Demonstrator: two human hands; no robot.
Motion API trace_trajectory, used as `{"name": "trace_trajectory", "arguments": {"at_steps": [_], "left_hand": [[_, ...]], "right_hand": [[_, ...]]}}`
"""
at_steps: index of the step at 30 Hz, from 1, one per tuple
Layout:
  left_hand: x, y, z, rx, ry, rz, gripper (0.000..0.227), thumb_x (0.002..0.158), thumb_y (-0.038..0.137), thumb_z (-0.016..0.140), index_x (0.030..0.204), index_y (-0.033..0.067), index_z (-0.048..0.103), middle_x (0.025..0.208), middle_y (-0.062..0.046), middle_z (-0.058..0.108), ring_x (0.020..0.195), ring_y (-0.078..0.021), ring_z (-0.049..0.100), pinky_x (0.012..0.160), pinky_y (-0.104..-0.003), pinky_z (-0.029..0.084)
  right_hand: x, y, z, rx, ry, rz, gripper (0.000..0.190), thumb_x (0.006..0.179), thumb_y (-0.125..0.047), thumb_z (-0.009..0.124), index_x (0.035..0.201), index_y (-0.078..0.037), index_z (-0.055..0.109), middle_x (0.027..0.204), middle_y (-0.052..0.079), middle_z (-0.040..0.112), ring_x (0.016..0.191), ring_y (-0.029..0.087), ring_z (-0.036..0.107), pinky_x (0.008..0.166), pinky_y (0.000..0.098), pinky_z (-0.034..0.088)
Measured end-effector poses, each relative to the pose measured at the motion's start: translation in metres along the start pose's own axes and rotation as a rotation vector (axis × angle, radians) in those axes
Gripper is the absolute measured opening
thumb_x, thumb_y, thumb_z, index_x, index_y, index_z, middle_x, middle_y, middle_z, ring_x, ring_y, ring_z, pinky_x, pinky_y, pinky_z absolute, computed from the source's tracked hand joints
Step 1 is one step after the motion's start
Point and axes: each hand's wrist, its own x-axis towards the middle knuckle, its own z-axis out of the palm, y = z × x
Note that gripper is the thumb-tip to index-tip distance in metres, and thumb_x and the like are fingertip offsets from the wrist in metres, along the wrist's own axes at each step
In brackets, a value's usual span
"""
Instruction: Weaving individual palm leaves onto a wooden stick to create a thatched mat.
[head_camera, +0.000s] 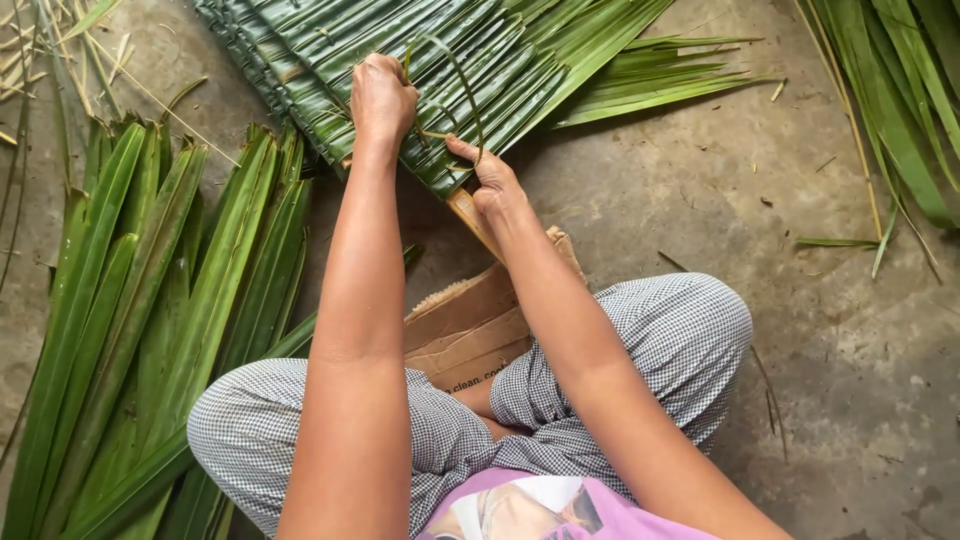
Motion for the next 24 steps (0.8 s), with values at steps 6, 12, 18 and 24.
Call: {"name": "trace_trajectory", "arguments": {"at_steps": [6, 12, 18, 24], "left_hand": [[-0.027, -0.005, -0.039, -0.302, 0.018, 0.215, 0.034, 0.08, 0.006, 0.079, 0.113, -0.0029, 0.075, 0.08, -0.009, 0.075, 0.064, -0.0164, 0.067, 0.061, -0.029, 0.058], [-0.154, -0.006, -0.04, 0.083, 0.201, 0.473, 0.023, 0.098, 0.003, 0.059, 0.12, 0.0075, 0.067, 0.107, -0.013, 0.069, 0.101, -0.03, 0.069, 0.089, -0.04, 0.056], [-0.166, 0.004, 0.018, 0.236, 0.386, 0.642, 0.032, 0.096, 0.014, 0.07, 0.127, 0.0055, 0.067, 0.109, -0.014, 0.07, 0.1, -0.0268, 0.069, 0.089, -0.038, 0.054], [-0.159, 0.012, 0.014, 0.278, 0.499, 0.73, 0.011, 0.095, 0.017, 0.068, 0.105, 0.0149, 0.07, 0.095, -0.007, 0.069, 0.089, -0.0224, 0.068, 0.085, -0.034, 0.054]], "right_hand": [[-0.008, -0.005, 0.006, -0.032, 0.026, 0.0, 0.033, 0.069, -0.005, 0.088, 0.096, 0.004, 0.072, 0.087, 0.014, 0.075, 0.071, 0.025, 0.071, 0.068, 0.0334, 0.06], [0.04, 0.004, -0.022, 0.024, 0.052, 0.068, 0.048, 0.063, -0.01, 0.102, 0.093, 0.008, 0.069, 0.089, 0.022, 0.075, 0.083, 0.037, 0.077, 0.077, 0.0563, 0.064], [0.045, 0.007, -0.041, 0.011, -0.055, 0.071, 0.036, 0.072, -0.012, 0.097, 0.087, 0.004, 0.068, 0.083, 0.017, 0.074, 0.077, 0.033, 0.078, 0.071, 0.054, 0.066], [0.045, 0.011, -0.05, -0.111, -0.281, 0.197, 0.038, 0.085, -0.036, 0.085, 0.082, -0.001, 0.068, 0.073, 0.013, 0.071, 0.068, 0.027, 0.076, 0.066, 0.046, 0.067]]}}
